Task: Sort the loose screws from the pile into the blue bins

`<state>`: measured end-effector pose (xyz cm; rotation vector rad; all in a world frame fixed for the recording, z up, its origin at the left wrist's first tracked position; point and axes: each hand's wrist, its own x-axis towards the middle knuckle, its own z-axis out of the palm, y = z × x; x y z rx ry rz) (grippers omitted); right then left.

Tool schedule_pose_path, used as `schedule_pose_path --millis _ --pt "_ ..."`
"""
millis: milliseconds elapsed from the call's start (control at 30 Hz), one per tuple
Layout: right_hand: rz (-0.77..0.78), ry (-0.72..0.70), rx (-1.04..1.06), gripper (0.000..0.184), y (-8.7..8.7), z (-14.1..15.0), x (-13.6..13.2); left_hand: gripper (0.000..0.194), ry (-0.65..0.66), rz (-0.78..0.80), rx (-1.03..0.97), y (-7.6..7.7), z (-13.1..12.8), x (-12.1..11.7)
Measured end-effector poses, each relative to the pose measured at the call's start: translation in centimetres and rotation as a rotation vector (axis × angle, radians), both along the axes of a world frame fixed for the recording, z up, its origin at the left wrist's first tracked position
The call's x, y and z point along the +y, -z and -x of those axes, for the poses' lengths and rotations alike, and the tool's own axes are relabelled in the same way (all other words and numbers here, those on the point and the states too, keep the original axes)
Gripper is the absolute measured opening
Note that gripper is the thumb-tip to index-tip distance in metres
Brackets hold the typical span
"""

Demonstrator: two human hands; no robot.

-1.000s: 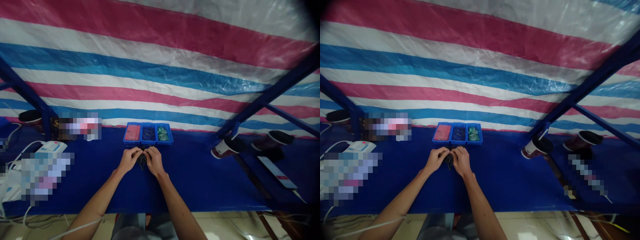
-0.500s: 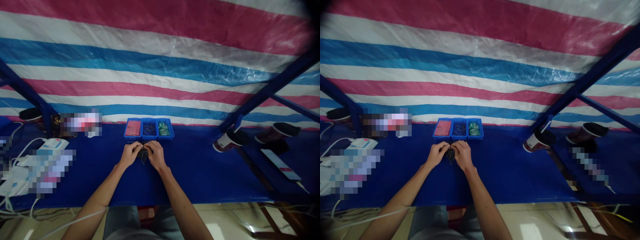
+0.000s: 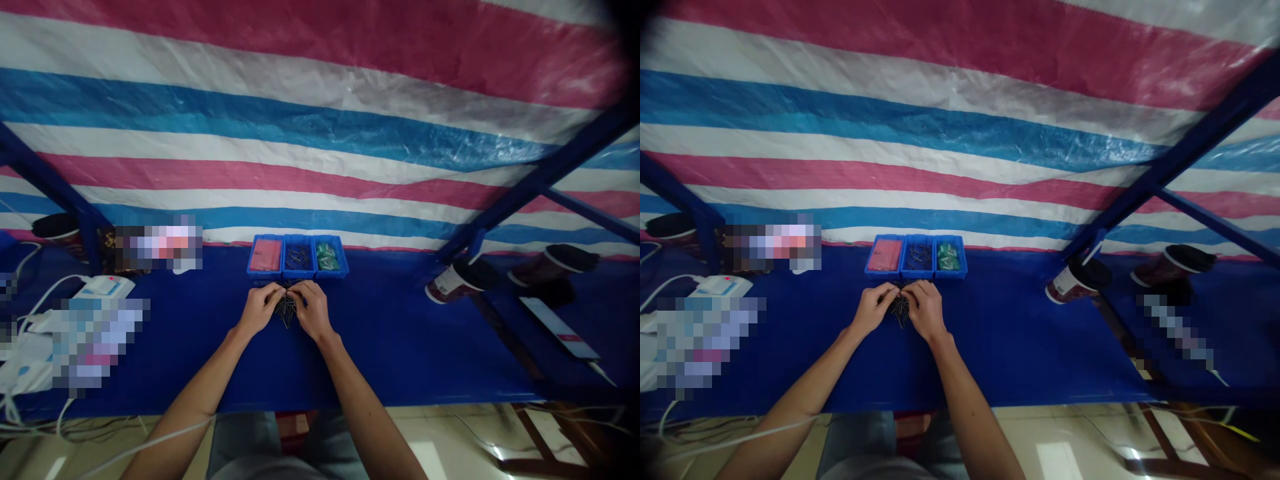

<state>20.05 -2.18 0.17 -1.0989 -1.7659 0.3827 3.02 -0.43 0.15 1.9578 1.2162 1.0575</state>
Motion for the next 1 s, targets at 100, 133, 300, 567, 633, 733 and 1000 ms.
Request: schedule_pose_path --millis 100,133,300,567,633,733,1000 --pt "0.01 0.002 -0.031 0.014 -0.1 -0.05 -0.05 0.033 0.004 0.002 0.0 0.05 -0.01 0.03" --pt "0.012 0.003 -0.042 0.015 -0.12 -0.06 -0.05 0.033 0.007 0.002 0.0 0.03 -0.02 0.02" --pt "0.018 0.003 -0.075 0.02 -0.12 -0.06 -0.04 0.035 0.006 0.002 0.003 -0.23 -0.04 -0.07" --pt "0.03 0.004 -0.051 0.02 0.06 0.0 0.0 0.036 0.004 0.005 0.0 -0.25 -0.08 -0.11" --pt "0.029 0.003 -0.046 0.02 0.09 -0.01 0.0 0.037 -0.002 0.006 0.0 -0.2 -0.11 -0.11" --pt "0.032 0.001 -0.046 0.019 0.11 -0.03 0.01 0.037 -0.002 0.007 0.002 -0.2 -0.11 -0.13" --pt "0.035 0.007 -0.04 0.02 0.22 0.01 0.01 0.035 0.001 0.004 0.0 -0.29 -0.09 -0.14"
